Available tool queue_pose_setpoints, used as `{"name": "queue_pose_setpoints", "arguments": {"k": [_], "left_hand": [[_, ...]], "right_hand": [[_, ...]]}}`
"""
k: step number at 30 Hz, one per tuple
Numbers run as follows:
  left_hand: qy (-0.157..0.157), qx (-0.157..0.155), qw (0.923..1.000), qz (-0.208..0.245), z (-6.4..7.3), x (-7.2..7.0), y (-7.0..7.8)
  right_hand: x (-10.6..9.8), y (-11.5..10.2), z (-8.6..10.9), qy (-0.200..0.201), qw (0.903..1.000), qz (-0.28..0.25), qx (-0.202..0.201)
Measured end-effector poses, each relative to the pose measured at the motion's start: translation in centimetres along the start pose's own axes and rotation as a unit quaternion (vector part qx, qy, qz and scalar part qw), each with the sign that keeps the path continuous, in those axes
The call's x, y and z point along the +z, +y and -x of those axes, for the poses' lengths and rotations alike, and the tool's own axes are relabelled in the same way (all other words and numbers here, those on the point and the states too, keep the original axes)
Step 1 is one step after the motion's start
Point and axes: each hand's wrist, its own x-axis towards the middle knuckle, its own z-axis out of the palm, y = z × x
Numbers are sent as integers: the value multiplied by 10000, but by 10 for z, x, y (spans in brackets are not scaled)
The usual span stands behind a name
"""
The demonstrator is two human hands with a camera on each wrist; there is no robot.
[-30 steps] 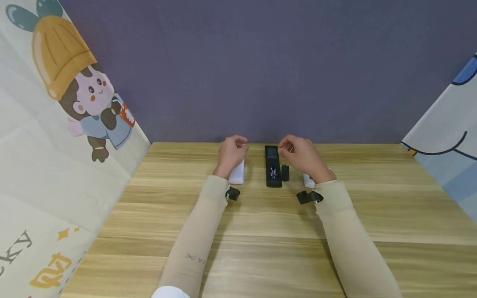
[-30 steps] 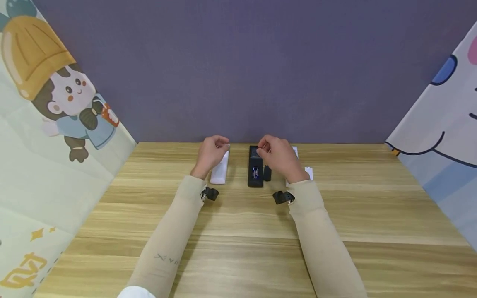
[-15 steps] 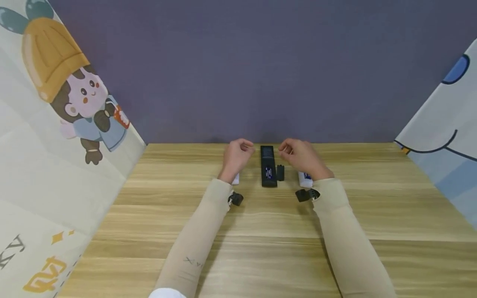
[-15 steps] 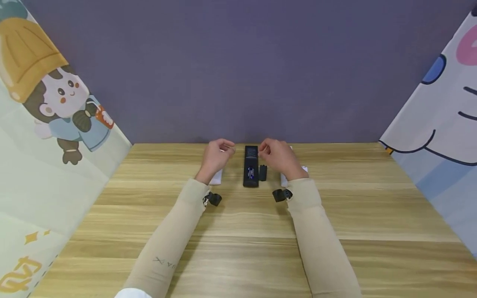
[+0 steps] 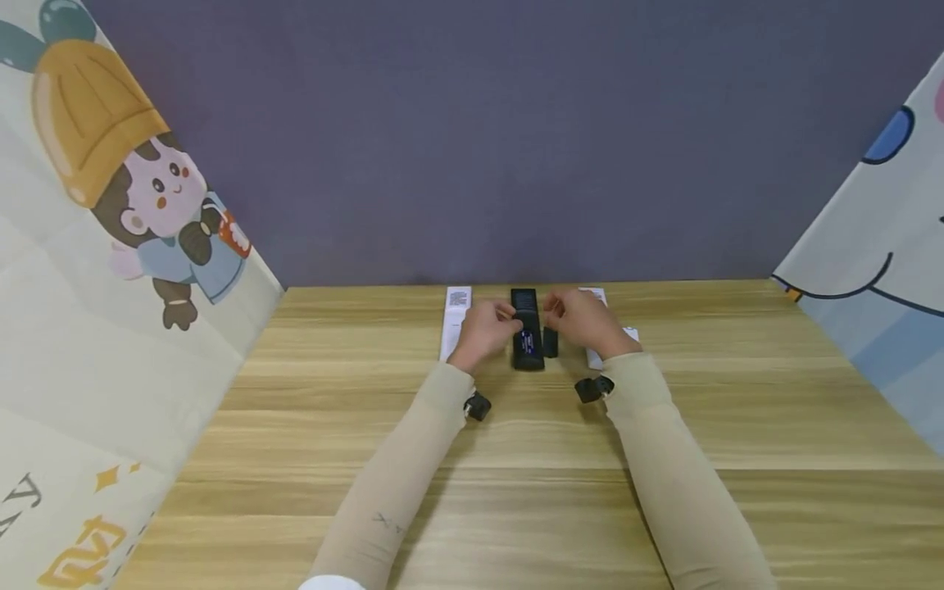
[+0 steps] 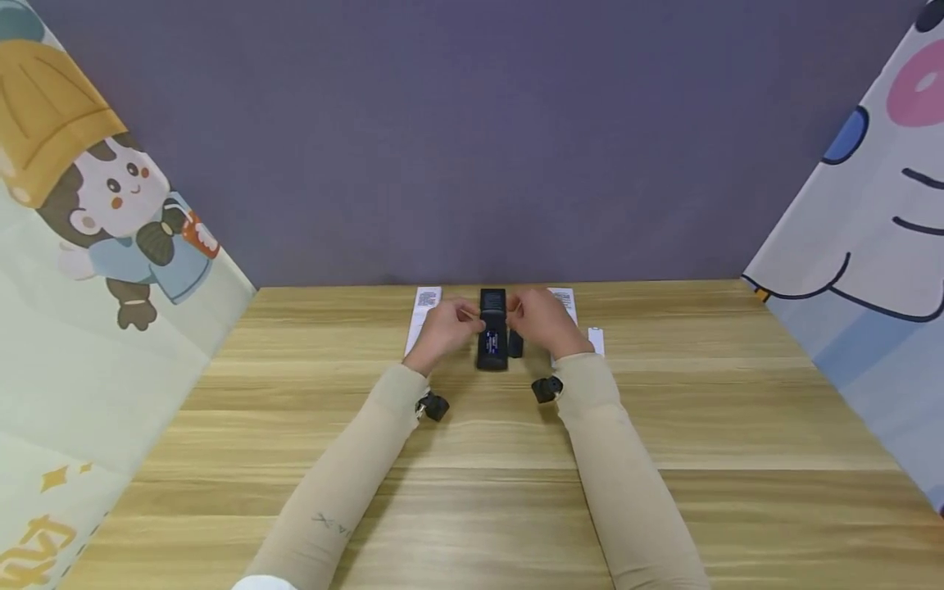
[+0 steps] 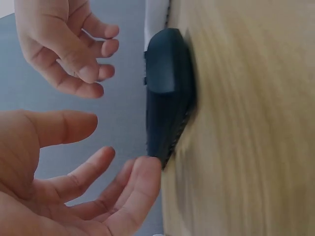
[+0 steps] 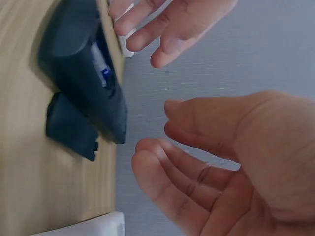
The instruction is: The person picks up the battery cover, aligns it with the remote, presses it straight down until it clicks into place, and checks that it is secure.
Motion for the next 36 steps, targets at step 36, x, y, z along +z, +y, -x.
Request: {"name": "queue_pose_setpoints", "arguments": {"k": [36], "left_hand": [[269,-440,9916,-1186,-9,26,10]], "right_hand": [[31,4,-6,-445,9935,915,518]]}}
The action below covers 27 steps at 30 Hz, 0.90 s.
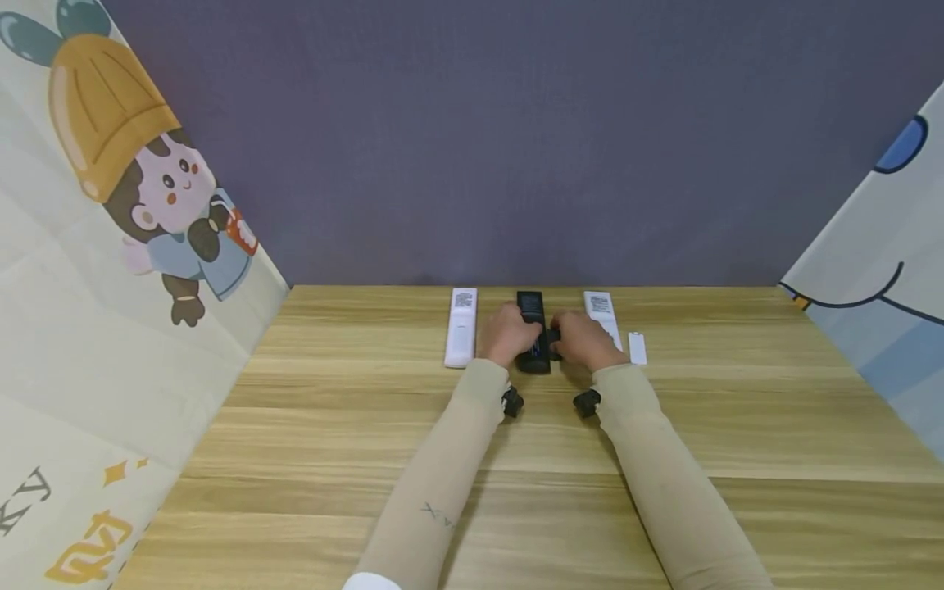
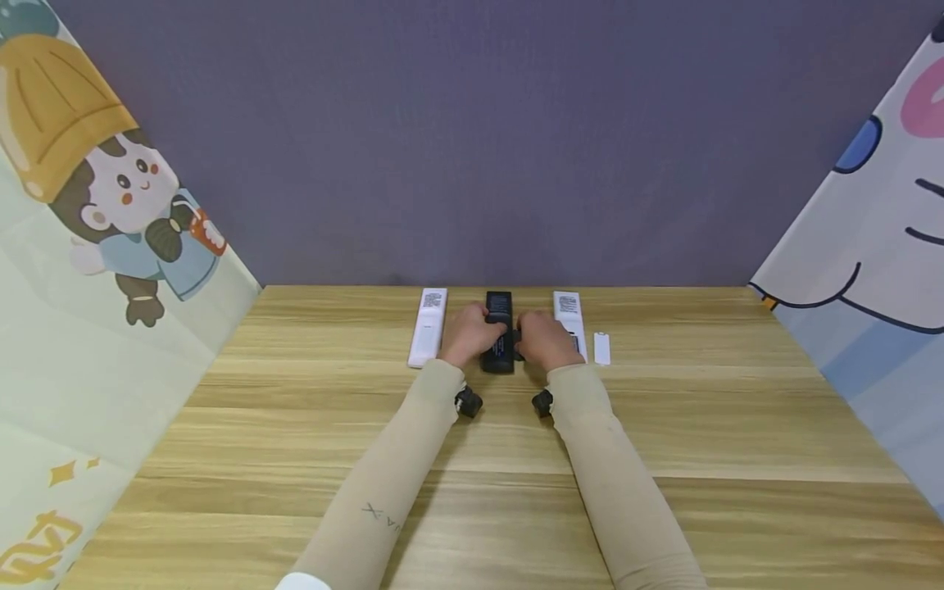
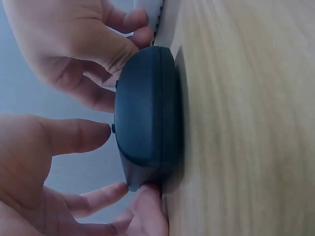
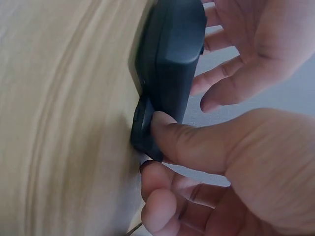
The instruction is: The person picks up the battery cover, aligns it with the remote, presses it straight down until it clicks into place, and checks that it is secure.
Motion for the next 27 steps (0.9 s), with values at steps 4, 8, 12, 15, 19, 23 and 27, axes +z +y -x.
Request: {"name": "queue_pose_setpoints", "arguments": {"k": [4,8,12,15,19,23,27], "left_hand": [[28,-3,9998,211,0,1,-1],[81,-83,9990,431,-1,2,-2],[12,-153,9985,524,-2,3,-2],[-82,-150,9982,568,-4,3,-6],[-203,-94,9975,670,-6,3,-7],[-226,-57,9966,790,-7,3,-9],[-191,-63,9966,802,-8,4,-11]], "right_hand": [[1,-1,1,-57,10000,-50,57],[1,-2,1,-79,10000,-55,25],[1,-1,1,-51,10000,-42,-9],[1,-1,1,-54,9999,-87,-43],[0,0,1,-62,9999,-146,-32],[1,1,0,-52,9999,-154,-54],[2,2,-1,-52,9998,-153,-80]]}}
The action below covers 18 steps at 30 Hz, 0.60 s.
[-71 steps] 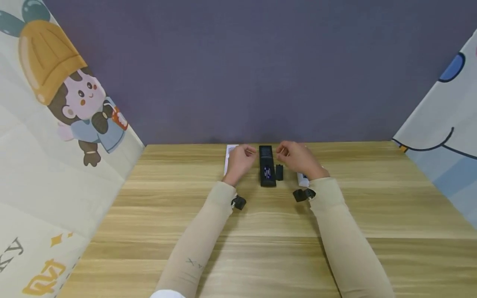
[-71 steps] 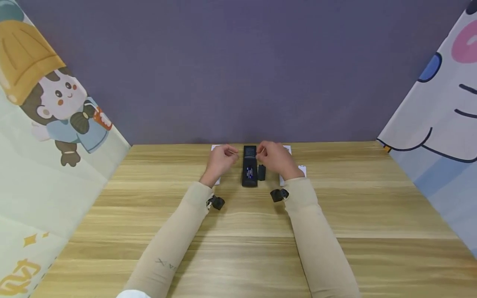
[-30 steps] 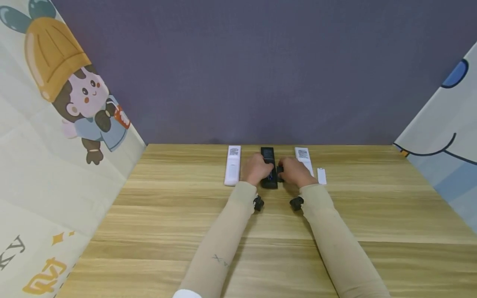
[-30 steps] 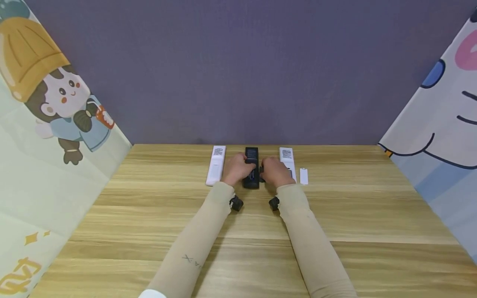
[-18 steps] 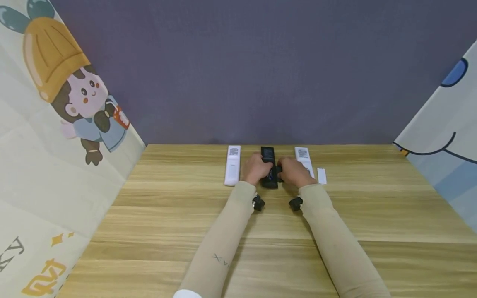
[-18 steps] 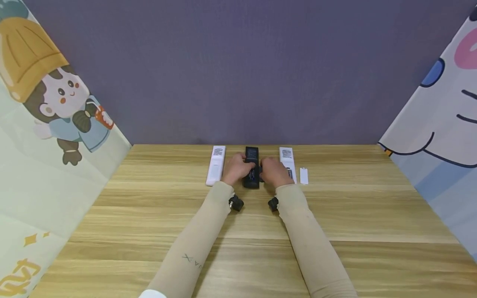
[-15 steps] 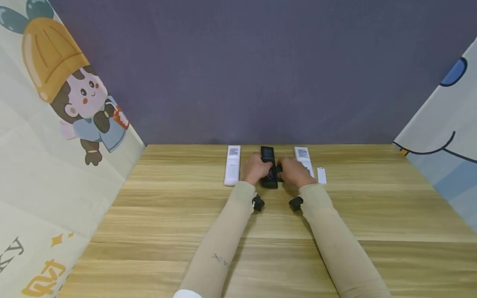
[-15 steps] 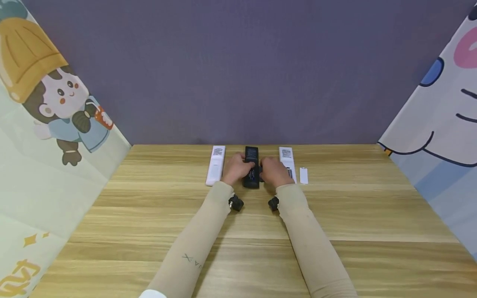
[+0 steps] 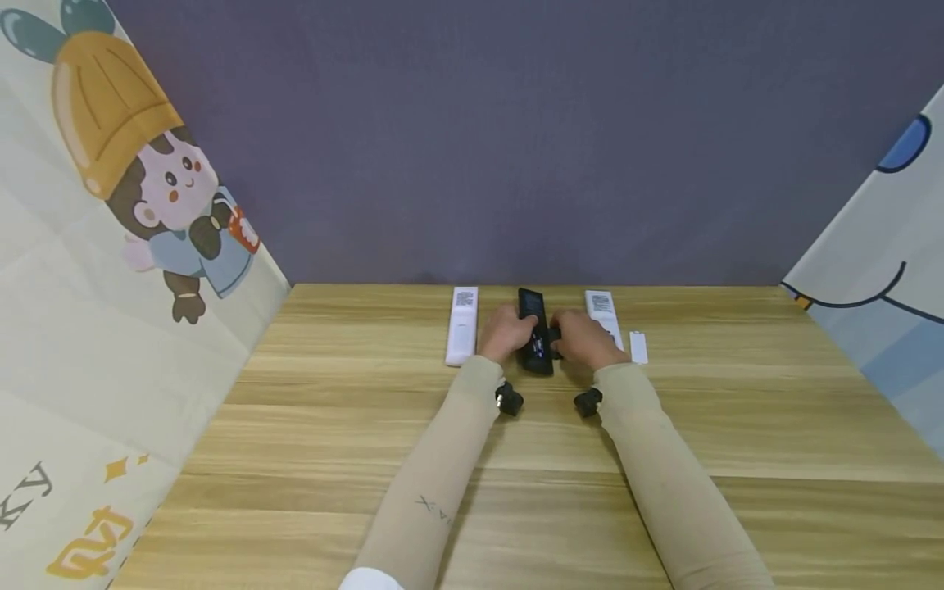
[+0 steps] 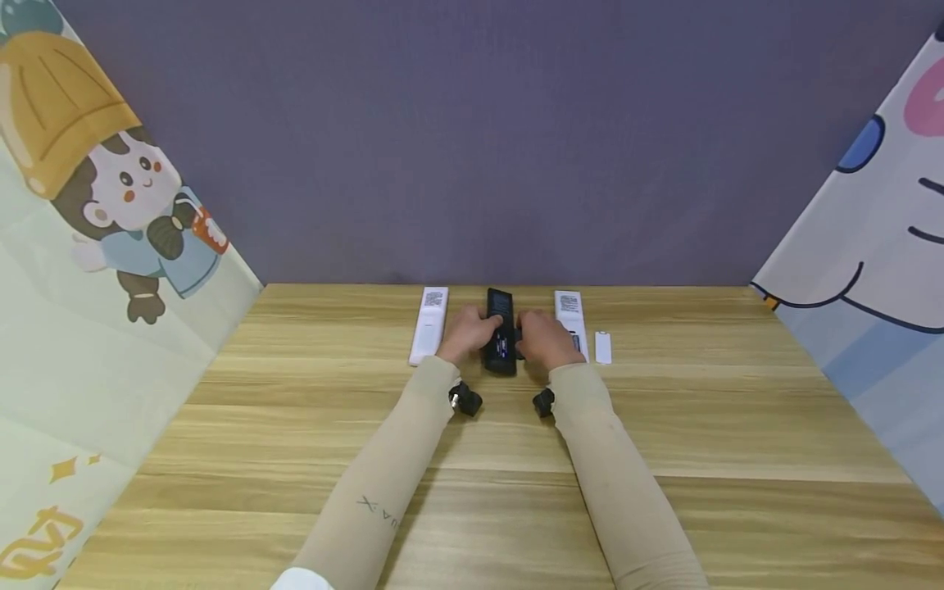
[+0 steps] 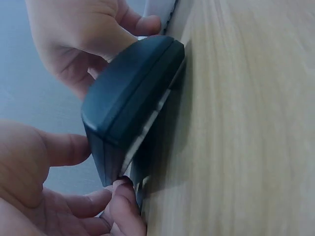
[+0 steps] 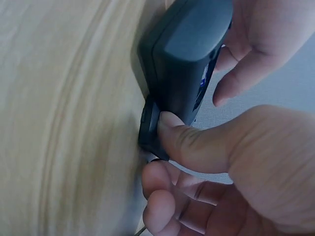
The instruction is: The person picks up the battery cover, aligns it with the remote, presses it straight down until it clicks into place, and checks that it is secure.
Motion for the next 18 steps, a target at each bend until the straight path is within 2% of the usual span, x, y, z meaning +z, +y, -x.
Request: {"name": "queue_pose_setpoints", "arguments": {"k": [10,18], "left_hand": [[-70,-213,9997,-40,-6,-3,2],[-157,-401,9990,89,-8,-1,1]], "right_hand": [[1,5,-3,123,9999,15,-8],[4,8,-5,33,10000,24,13]]}}
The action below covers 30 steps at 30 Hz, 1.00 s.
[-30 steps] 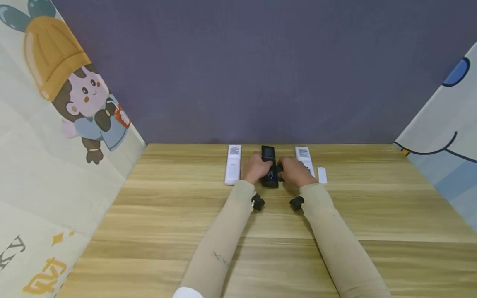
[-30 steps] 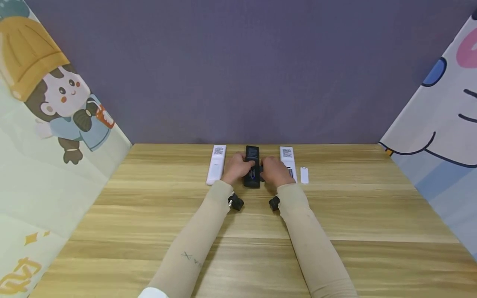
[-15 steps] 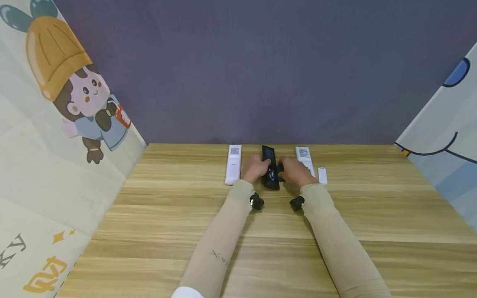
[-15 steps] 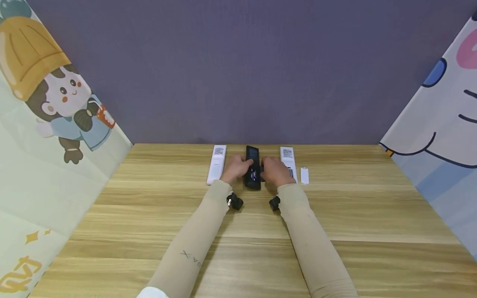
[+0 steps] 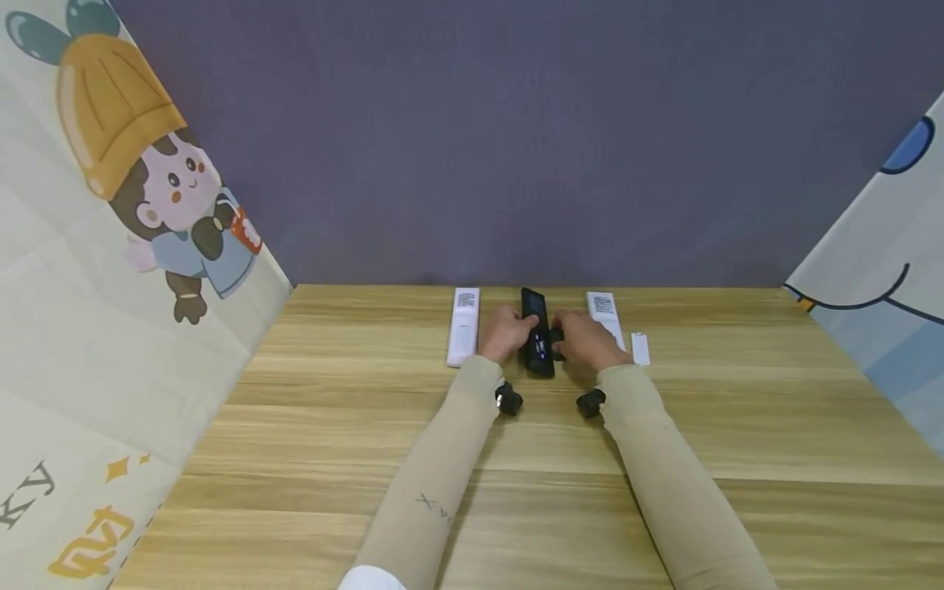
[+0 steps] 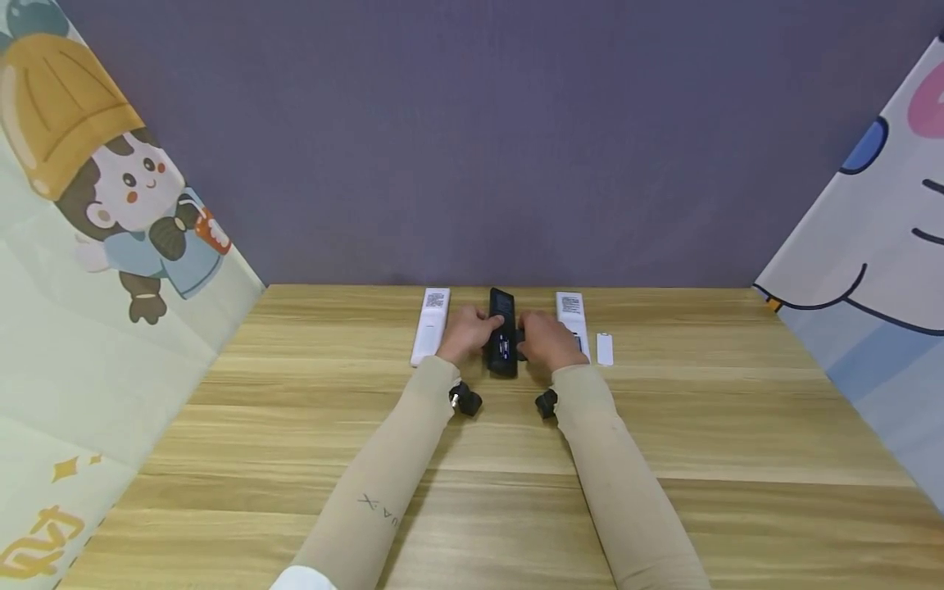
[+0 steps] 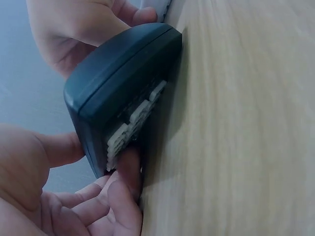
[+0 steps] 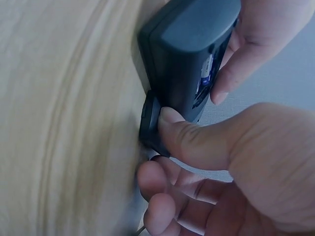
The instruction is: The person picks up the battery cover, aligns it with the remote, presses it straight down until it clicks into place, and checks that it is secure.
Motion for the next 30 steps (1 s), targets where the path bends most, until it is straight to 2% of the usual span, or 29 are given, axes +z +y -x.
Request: {"name": "queue_pose_setpoints", "arguments": {"k": [7,17,24,30], "left_hand": [[87,-19,9999,51,1,2,-1],[65,-19,9969,784,3,1,2],[-87,-188,9863,1638,0,0,1],[-345,-292,9755,2155,-3,-3,2]], "right_hand": [[0,2,1,46,10000,58,-36],[-4,1,2,249,9997,6,-20],[-6,1,2,688,9976,35,76],[-13,-2,5,677,9975,-136,145]]}}
